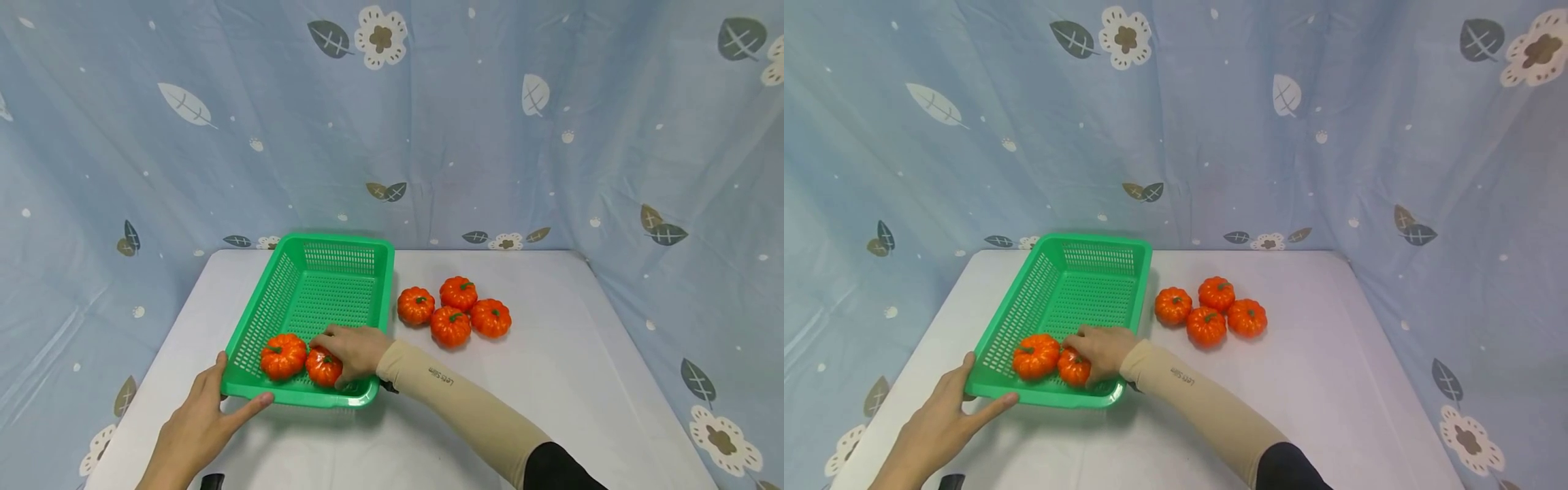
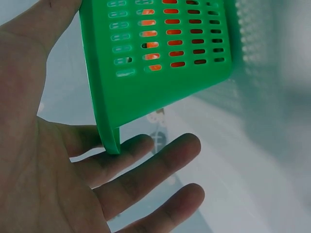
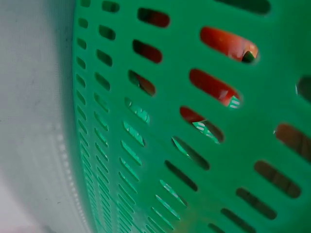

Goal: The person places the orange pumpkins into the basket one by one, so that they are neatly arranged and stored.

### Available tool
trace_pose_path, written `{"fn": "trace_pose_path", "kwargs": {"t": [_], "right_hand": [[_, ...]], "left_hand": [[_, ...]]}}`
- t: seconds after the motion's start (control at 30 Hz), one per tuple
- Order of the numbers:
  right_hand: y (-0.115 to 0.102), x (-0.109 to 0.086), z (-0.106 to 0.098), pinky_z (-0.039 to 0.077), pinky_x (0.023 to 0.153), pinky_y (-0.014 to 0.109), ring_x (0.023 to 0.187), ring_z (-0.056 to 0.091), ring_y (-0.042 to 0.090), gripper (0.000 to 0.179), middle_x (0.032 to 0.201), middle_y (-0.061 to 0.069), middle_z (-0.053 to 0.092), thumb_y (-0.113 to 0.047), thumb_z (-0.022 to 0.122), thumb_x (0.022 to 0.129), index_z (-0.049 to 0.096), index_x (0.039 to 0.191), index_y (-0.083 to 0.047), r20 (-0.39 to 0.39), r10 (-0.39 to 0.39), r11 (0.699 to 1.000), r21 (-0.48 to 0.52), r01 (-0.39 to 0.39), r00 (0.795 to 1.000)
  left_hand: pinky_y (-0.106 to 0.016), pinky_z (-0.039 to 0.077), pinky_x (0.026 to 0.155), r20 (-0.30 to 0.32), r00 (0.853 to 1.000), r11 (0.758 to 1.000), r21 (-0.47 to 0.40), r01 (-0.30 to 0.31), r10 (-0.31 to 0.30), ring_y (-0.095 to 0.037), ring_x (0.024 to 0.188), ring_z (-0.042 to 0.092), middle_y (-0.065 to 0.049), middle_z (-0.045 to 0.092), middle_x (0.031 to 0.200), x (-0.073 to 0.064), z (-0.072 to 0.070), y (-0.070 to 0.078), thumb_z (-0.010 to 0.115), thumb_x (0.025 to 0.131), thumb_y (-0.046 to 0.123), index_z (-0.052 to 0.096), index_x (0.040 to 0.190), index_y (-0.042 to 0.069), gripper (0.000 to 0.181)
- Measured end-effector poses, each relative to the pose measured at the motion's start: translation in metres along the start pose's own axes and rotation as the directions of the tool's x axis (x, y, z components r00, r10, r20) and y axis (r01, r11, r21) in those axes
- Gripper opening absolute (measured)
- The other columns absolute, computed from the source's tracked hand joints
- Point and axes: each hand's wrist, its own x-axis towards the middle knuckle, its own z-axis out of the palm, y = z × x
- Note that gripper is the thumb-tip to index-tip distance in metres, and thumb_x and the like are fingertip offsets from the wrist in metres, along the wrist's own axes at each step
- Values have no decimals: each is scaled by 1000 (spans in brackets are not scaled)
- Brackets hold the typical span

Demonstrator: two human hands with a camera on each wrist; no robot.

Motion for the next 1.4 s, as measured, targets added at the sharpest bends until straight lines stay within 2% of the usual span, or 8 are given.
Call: {"fn": "trace_pose_path", "kwargs": {"t": [0.5,0.8,0.97,1.1,1.2,1.27,1.33,1.4], "right_hand": [[0,-4,0,50,93,29,119,57,11,86,140,-4,53,-44,89,77,46,150,-31,4,4,1000,-7,-4,1000],[4,-11,-11,47,101,29,127,52,11,79,144,-3,50,-37,85,84,45,151,-27,-21,-52,991,126,54,998],[4,-22,-16,43,106,28,133,48,13,72,148,-2,47,-31,80,89,45,151,-23,-94,-73,957,274,97,993],[11,-31,-15,41,108,27,136,45,13,69,152,-1,44,-28,74,95,41,154,-18,-258,-92,897,398,193,962],[19,-38,-15,42,108,29,137,43,13,70,154,0,42,-25,71,97,36,156,-17,-412,-90,859,429,280,907],[25,-43,-18,42,109,33,138,42,13,70,154,-2,41,-25,72,97,35,156,-20,-485,-73,851,426,308,872],[31,-49,-21,40,111,37,140,40,13,72,155,-6,39,-29,74,95,34,156,-25,-512,-41,851,432,299,858],[37,-56,-23,37,113,42,142,38,15,76,154,-9,38,-32,77,92,35,155,-29,-512,-3,845,458,275,859]], "left_hand": [[-60,51,71,-24,1000,1000,-2,-14,14,-43,112,60,-32,29,152,0,3,-1,58,85,79,0,161,-1,125],[-61,51,73,-7,1000,1000,-1,4,-4,-44,115,58,-32,28,153,1,3,-1,57,84,81,-1,161,0,126],[-60,50,73,-18,1000,1000,-4,0,0,-43,114,58,-32,29,153,1,3,-3,58,85,79,-2,161,0,125],[-62,50,75,-18,1000,1000,-7,-2,2,-44,115,58,-32,28,153,1,4,-3,59,84,79,-1,161,0,125],[-63,49,75,-18,1000,1000,-8,-6,6,-45,116,57,-33,28,153,1,4,-3,59,84,79,-1,161,-1,126],[-63,49,75,-17,1000,1000,-10,-8,7,-45,116,57,-33,28,153,0,4,-3,59,85,78,-2,161,0,125],[-62,49,75,-19,1000,1000,-9,-9,9,-45,115,57,-32,28,153,0,3,-3,59,85,78,-3,161,0,125],[-61,50,74,-20,1000,1000,-8,-10,10,-44,115,58,-32,29,153,1,3,-3,59,85,78,-3,161,1,125]]}}
